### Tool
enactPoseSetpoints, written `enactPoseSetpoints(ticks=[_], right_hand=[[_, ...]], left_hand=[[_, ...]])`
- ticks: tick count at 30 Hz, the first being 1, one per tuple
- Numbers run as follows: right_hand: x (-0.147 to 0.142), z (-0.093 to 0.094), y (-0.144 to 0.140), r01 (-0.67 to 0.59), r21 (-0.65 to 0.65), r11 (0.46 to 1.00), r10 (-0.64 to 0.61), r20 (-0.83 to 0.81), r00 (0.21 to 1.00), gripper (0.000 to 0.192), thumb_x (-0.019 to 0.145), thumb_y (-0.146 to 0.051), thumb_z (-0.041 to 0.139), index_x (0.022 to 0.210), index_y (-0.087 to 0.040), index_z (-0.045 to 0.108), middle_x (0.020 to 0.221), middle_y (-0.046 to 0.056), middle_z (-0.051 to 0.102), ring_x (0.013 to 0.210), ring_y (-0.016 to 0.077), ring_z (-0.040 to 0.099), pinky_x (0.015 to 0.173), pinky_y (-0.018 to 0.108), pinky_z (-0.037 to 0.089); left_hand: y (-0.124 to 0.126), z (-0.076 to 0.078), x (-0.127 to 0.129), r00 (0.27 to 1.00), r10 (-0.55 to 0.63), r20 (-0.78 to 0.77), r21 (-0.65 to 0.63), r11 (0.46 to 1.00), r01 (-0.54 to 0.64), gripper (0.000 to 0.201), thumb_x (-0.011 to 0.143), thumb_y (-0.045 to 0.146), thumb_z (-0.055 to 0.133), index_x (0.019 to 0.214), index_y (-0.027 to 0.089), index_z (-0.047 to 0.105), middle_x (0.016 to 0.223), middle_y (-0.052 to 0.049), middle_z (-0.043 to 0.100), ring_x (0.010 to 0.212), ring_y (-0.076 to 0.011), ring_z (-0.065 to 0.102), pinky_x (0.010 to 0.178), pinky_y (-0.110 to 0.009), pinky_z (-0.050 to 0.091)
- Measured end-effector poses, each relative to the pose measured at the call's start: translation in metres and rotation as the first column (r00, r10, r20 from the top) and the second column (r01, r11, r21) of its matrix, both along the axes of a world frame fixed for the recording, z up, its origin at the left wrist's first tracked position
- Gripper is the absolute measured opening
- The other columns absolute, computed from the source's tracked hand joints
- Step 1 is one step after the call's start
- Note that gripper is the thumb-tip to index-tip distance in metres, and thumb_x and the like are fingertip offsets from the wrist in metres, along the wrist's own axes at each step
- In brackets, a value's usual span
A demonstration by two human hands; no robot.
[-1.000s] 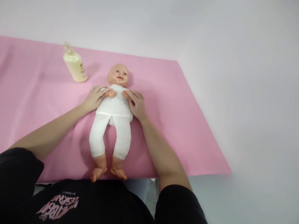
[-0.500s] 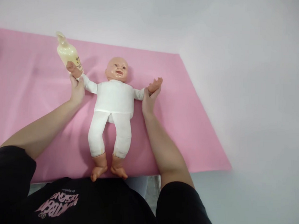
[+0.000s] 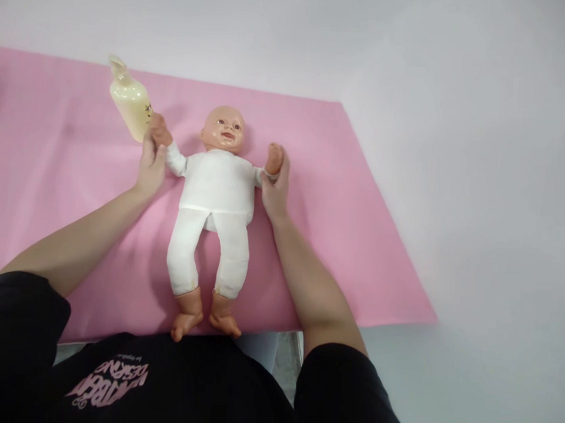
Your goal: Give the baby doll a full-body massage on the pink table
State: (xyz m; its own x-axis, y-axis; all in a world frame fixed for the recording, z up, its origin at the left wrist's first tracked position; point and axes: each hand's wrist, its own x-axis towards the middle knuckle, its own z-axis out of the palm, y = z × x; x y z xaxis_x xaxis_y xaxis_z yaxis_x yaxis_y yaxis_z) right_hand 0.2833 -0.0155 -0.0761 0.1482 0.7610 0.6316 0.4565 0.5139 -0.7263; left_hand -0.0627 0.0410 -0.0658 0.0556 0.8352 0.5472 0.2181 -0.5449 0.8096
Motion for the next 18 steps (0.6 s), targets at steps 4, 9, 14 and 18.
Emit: enactPoseSetpoints(ticks=[4,9,14,18], right_hand=[[-0.016,0.014,-0.015,-0.083,-0.034,0.996,0.088,0.249,0.964,0.044,0.101,-0.037,0.057,0.145,-0.032,0.058,0.145,0.008,0.064,0.140,0.0280,0.057,0.122,0.054,0.046],[-0.019,0.016,-0.016,-0.116,-0.010,0.993,0.113,0.322,0.940,0.039,0.101,-0.032,0.054,0.139,-0.032,0.063,0.137,0.007,0.069,0.133,0.0284,0.062,0.122,0.055,0.045],[-0.014,0.008,-0.010,-0.077,-0.014,0.997,0.078,0.111,0.991,0.059,0.100,-0.046,0.058,0.155,-0.031,0.042,0.156,0.010,0.053,0.148,0.0278,0.049,0.128,0.056,0.039],[0.001,-0.004,0.004,-0.002,0.017,1.000,0.003,-0.096,0.995,0.073,0.100,-0.050,0.054,0.163,-0.033,0.022,0.170,0.011,0.032,0.156,0.0280,0.040,0.127,0.063,0.035]], left_hand=[[-0.022,0.016,0.018,0.882,-0.120,-0.456,0.120,0.974,0.194,0.067,0.104,0.069,0.036,0.152,0.025,0.052,0.151,-0.016,0.059,0.143,-0.0335,0.051,0.125,-0.056,0.033],[-0.036,0.026,0.027,0.757,-0.106,-0.645,0.126,0.962,0.242,0.059,0.108,0.056,0.031,0.151,0.024,0.057,0.148,-0.015,0.060,0.136,-0.0337,0.053,0.122,-0.058,0.035],[-0.028,0.016,0.021,0.907,-0.044,-0.420,0.161,0.979,0.122,0.070,0.104,0.068,0.036,0.153,0.020,0.045,0.151,-0.019,0.057,0.145,-0.0351,0.049,0.126,-0.057,0.032],[-0.009,0.003,0.011,0.998,0.026,-0.053,0.108,0.994,-0.021,0.070,0.102,0.074,0.039,0.155,0.029,0.031,0.167,-0.013,0.039,0.158,-0.0274,0.035,0.133,-0.048,0.026]])
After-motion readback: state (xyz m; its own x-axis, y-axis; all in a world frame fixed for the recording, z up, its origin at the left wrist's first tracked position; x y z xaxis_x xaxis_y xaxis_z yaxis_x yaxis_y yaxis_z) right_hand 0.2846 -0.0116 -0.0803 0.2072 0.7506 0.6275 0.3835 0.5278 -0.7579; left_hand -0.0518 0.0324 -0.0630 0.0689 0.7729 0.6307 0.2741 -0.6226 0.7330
